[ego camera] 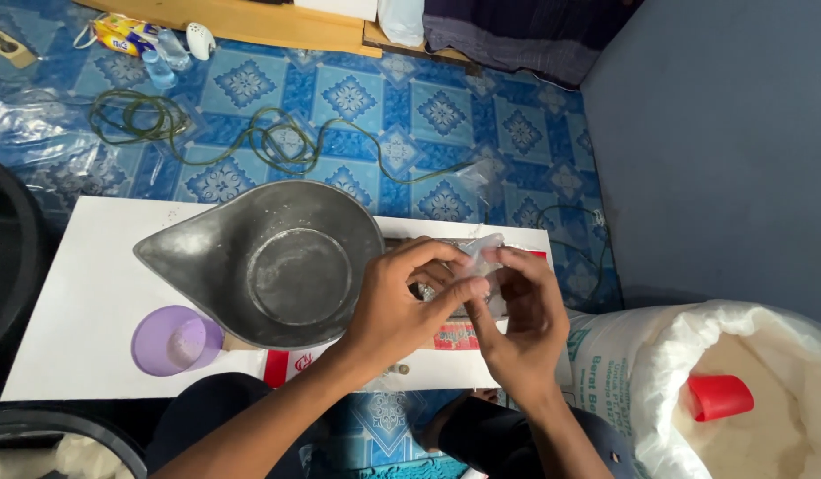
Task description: Weighing and bagging powder from a large sack into smaller plastic bags using a scoop and a scale.
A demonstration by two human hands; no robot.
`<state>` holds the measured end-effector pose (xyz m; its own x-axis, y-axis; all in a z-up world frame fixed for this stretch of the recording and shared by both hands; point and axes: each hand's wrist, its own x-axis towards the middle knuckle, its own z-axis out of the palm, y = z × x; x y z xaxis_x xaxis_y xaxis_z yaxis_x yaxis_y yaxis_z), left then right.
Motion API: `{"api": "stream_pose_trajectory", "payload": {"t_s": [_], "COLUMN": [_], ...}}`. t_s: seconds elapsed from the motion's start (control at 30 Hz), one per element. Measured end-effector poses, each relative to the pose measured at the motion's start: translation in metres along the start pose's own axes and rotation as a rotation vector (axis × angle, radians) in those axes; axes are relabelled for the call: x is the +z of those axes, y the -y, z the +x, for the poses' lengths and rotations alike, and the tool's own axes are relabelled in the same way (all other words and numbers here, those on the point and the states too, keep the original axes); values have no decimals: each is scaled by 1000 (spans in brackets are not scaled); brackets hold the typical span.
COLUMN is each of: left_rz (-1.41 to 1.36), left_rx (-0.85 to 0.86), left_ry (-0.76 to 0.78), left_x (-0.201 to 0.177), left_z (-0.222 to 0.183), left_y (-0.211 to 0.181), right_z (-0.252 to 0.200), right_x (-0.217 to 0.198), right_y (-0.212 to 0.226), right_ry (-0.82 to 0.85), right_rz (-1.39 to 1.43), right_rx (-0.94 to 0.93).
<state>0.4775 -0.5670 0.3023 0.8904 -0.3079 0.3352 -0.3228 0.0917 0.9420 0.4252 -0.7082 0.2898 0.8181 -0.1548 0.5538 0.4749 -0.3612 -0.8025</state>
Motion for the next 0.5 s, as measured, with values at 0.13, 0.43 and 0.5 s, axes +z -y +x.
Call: {"api": "stream_pose_trajectory", "payload": {"t_s": [0.13,0.43,0.5], "left_rz": [-53,-9,-43], "left_rx": [-75,-38,-2], "left_ry": [-12,-41,-103], "left_x": [-4,-8,-5], "left_z": [0,-3,-1], "left_y": [3,7,12], "right_z": [5,9,9], "right_x": [-1,1,6], "right_y": [-4,-11,-16], "right_ry": [13,-102,-222], "right_rz": [85,145,131], "right_rx": [88,310,291]}}
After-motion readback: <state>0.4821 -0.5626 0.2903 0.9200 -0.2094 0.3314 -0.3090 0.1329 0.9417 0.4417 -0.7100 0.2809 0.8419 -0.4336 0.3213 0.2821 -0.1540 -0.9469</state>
